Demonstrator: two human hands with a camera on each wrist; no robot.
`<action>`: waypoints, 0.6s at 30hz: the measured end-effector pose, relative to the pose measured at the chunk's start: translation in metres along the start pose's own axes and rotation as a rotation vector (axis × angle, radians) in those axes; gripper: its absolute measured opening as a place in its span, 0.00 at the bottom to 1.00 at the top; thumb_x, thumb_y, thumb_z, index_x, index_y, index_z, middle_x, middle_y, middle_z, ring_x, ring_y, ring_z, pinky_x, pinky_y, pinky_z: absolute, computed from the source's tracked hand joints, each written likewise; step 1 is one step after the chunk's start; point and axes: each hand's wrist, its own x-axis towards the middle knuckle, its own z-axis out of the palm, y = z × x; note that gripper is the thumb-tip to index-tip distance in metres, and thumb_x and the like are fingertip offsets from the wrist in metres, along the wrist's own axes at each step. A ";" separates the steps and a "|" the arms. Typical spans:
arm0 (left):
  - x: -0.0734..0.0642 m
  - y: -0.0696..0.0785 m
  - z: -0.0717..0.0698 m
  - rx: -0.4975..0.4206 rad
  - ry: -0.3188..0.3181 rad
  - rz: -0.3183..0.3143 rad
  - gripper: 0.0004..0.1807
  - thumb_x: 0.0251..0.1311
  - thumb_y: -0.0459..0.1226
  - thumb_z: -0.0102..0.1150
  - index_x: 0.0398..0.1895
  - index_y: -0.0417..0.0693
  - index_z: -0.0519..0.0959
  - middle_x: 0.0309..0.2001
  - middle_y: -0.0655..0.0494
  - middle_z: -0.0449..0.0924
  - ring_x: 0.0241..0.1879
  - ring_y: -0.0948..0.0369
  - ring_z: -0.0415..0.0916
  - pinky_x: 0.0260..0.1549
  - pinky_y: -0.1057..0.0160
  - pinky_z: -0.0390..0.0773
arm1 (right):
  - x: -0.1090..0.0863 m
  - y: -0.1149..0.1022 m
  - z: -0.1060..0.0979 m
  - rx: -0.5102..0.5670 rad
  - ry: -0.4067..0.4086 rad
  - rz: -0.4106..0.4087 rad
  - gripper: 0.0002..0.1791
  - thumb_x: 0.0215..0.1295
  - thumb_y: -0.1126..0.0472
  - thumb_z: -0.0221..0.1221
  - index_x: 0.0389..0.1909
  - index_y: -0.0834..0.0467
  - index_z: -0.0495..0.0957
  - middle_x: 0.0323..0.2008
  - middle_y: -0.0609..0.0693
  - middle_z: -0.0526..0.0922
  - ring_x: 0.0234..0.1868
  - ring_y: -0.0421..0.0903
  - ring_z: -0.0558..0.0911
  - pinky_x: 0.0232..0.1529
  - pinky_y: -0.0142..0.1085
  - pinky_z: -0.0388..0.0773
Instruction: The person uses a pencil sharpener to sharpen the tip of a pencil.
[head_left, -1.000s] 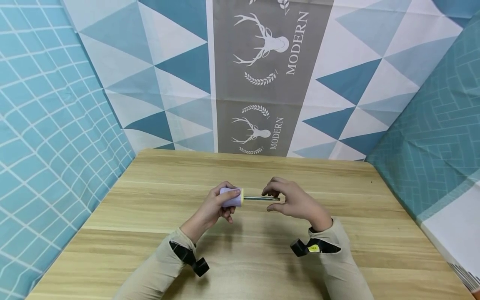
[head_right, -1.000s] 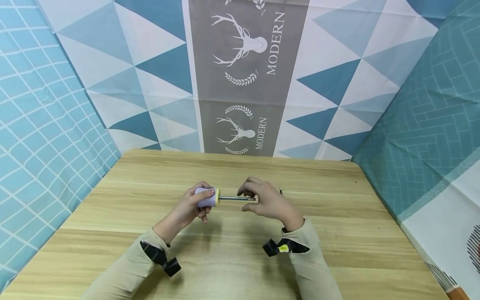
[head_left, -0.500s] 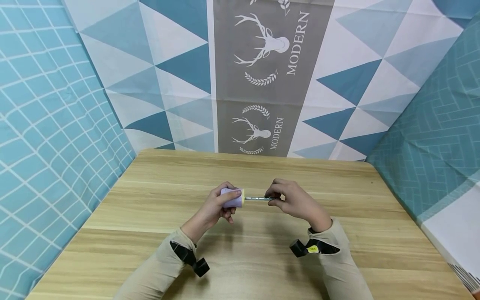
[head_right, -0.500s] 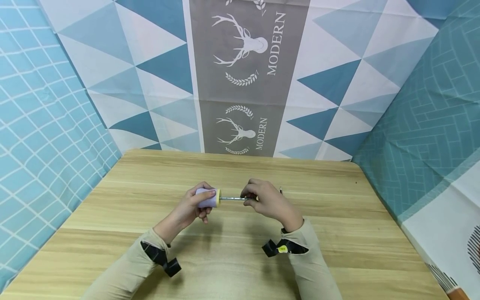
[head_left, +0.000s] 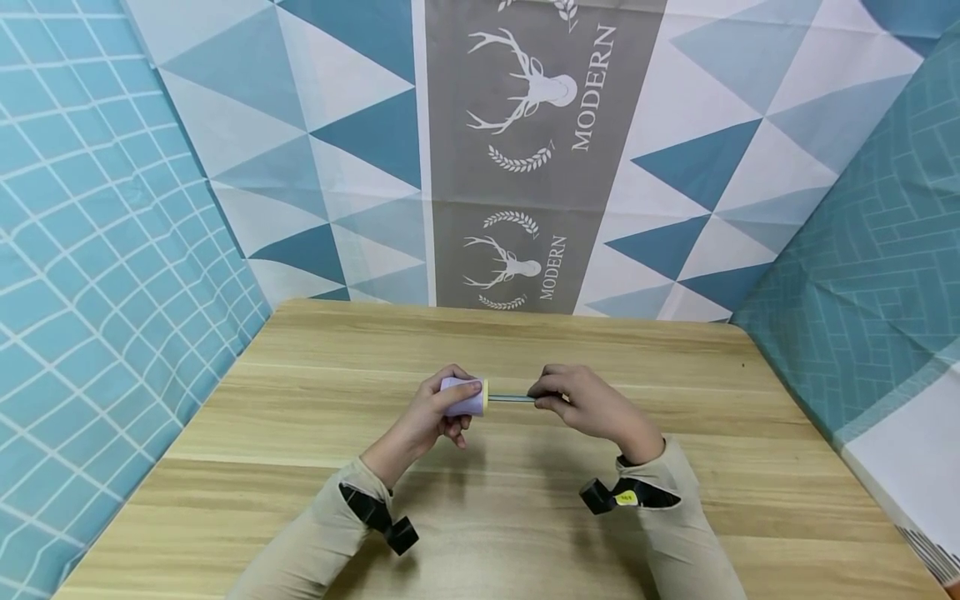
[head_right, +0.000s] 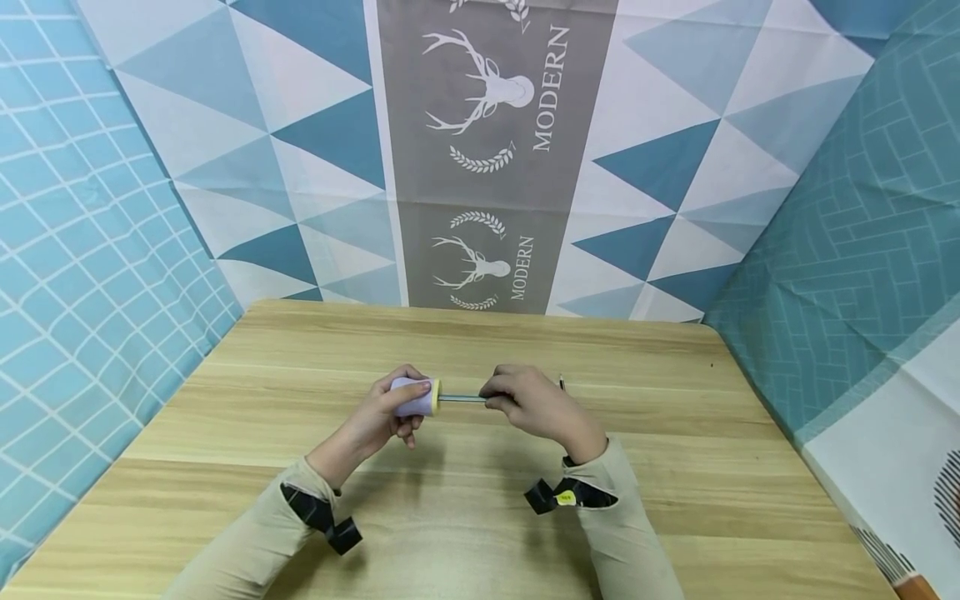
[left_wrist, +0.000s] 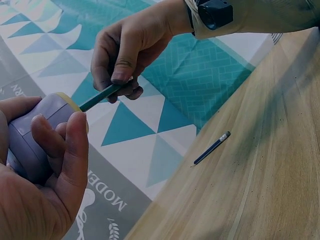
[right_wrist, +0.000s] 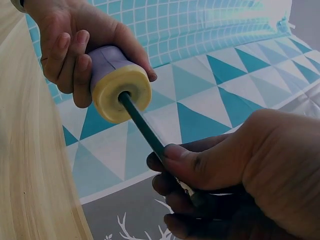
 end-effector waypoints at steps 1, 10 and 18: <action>0.000 0.000 0.000 0.000 0.001 -0.001 0.05 0.64 0.40 0.58 0.37 0.50 0.73 0.17 0.52 0.73 0.10 0.66 0.66 0.10 0.63 0.80 | 0.000 0.000 0.000 0.001 -0.008 0.009 0.06 0.65 0.72 0.61 0.40 0.63 0.84 0.32 0.46 0.79 0.28 0.36 0.73 0.27 0.32 0.75; 0.000 0.001 0.000 0.001 0.010 0.000 0.05 0.63 0.40 0.59 0.36 0.50 0.73 0.17 0.51 0.73 0.10 0.65 0.67 0.10 0.63 0.80 | 0.000 0.001 0.000 0.031 -0.075 0.091 0.08 0.69 0.73 0.55 0.41 0.65 0.83 0.30 0.44 0.76 0.26 0.35 0.69 0.25 0.30 0.72; 0.000 0.000 0.000 0.004 0.013 -0.009 0.06 0.64 0.40 0.59 0.38 0.49 0.73 0.18 0.51 0.73 0.10 0.66 0.66 0.10 0.63 0.80 | 0.000 0.003 0.005 0.063 0.003 -0.009 0.14 0.63 0.66 0.66 0.50 0.63 0.81 0.35 0.45 0.78 0.32 0.38 0.75 0.30 0.32 0.77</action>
